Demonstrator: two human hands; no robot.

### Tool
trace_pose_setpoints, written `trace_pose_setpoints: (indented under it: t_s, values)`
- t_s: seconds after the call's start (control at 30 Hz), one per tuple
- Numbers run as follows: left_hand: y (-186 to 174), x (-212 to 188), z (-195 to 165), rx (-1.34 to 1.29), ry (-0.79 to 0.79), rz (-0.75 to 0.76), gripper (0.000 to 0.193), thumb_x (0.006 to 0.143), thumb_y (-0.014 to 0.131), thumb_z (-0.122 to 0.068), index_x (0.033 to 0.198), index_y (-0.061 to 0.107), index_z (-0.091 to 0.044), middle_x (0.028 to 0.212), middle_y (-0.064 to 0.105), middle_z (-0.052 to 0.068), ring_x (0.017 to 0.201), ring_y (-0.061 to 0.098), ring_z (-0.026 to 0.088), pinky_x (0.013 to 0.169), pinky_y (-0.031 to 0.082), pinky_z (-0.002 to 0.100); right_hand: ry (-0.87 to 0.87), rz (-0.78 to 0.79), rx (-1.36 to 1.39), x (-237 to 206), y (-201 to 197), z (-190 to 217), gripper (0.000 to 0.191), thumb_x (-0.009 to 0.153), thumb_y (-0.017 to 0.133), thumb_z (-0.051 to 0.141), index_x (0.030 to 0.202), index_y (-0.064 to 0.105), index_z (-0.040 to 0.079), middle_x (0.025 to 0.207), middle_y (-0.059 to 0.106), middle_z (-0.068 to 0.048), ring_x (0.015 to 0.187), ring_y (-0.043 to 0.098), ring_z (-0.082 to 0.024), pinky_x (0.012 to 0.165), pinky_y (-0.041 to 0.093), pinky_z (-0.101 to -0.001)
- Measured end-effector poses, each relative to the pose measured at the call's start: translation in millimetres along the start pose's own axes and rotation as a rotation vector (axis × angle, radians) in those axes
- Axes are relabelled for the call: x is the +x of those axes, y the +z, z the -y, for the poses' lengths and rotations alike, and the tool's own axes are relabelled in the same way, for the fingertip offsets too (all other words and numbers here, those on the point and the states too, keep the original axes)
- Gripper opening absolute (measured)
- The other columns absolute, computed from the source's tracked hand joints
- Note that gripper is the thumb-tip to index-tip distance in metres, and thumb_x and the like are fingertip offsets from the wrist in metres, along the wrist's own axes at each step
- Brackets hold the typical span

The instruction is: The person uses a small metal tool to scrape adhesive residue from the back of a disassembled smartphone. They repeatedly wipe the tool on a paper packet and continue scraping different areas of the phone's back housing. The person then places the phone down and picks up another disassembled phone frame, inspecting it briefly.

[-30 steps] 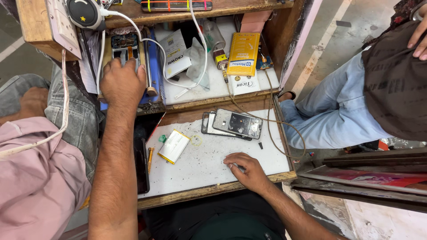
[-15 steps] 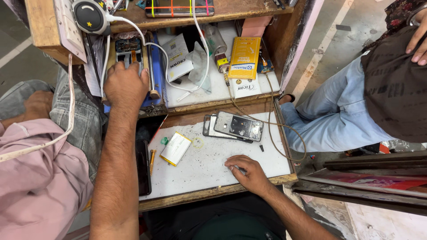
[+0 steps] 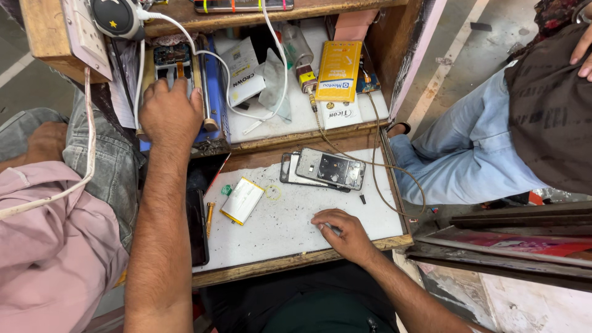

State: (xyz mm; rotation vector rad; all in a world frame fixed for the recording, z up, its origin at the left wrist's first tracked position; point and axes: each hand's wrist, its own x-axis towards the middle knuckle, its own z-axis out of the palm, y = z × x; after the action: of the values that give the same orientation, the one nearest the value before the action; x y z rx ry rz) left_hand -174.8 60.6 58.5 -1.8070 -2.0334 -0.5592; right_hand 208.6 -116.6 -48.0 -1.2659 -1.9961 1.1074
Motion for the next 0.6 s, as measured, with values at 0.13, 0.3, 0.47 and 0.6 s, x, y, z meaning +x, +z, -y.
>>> trace_pose_setpoints:
  t_s: [0.13, 0.3, 0.47, 0.6]
  values:
    - [-1.0, 0.4, 1.8, -0.055, 0.002, -0.004, 0.043, 0.099, 0.076, -0.041, 0.108, 0.072, 0.001, 0.107, 0.070, 0.020, 0.103, 0.067, 0.038, 0.084, 0.056, 0.049, 0.044, -0.009, 0.053, -1.1, -1.2, -0.2, 0.019, 0.096, 0.067, 0.010, 0.112, 0.076, 0.011, 0.117, 0.076, -0.009, 0.111, 0.073, -0.022, 0.088, 0.061, -0.0327]
    - [2.2, -2.4, 8.5, -0.165, 0.029, 0.038, 0.038, 0.104, 0.075, -0.035, 0.109, 0.072, 0.002, 0.114, 0.070, 0.021, 0.117, 0.062, 0.040, 0.101, 0.049, 0.052, -0.005, -0.038, 0.066, -1.1, -1.8, -1.8, 0.020, 0.094, 0.067, 0.008, 0.112, 0.076, 0.010, 0.116, 0.077, -0.009, 0.110, 0.074, -0.021, 0.091, 0.060, -0.0320]
    - [5.7, -8.3, 9.9, -0.108, 0.088, -0.099, 0.035, 0.096, 0.077, -0.031, 0.111, 0.074, 0.001, 0.138, 0.063, 0.031, 0.129, 0.054, 0.044, 0.103, 0.042, 0.052, 0.064, -0.023, 0.085, -1.2, -3.5, -2.8, 0.020, 0.094, 0.067, 0.008, 0.112, 0.076, 0.011, 0.115, 0.077, -0.007, 0.108, 0.074, -0.020, 0.087, 0.060, -0.0316]
    - [-10.3, -19.2, -0.2, -0.279, 0.038, -0.173, 0.039, 0.096, 0.074, -0.016, 0.127, 0.067, 0.007, 0.139, 0.062, 0.030, 0.129, 0.055, 0.047, 0.109, 0.042, 0.054, 0.041, -0.025, 0.076, -0.5, -3.9, -3.7, 0.019, 0.095, 0.067, 0.008, 0.111, 0.076, 0.010, 0.112, 0.078, -0.007, 0.106, 0.075, -0.019, 0.089, 0.059, -0.0307]
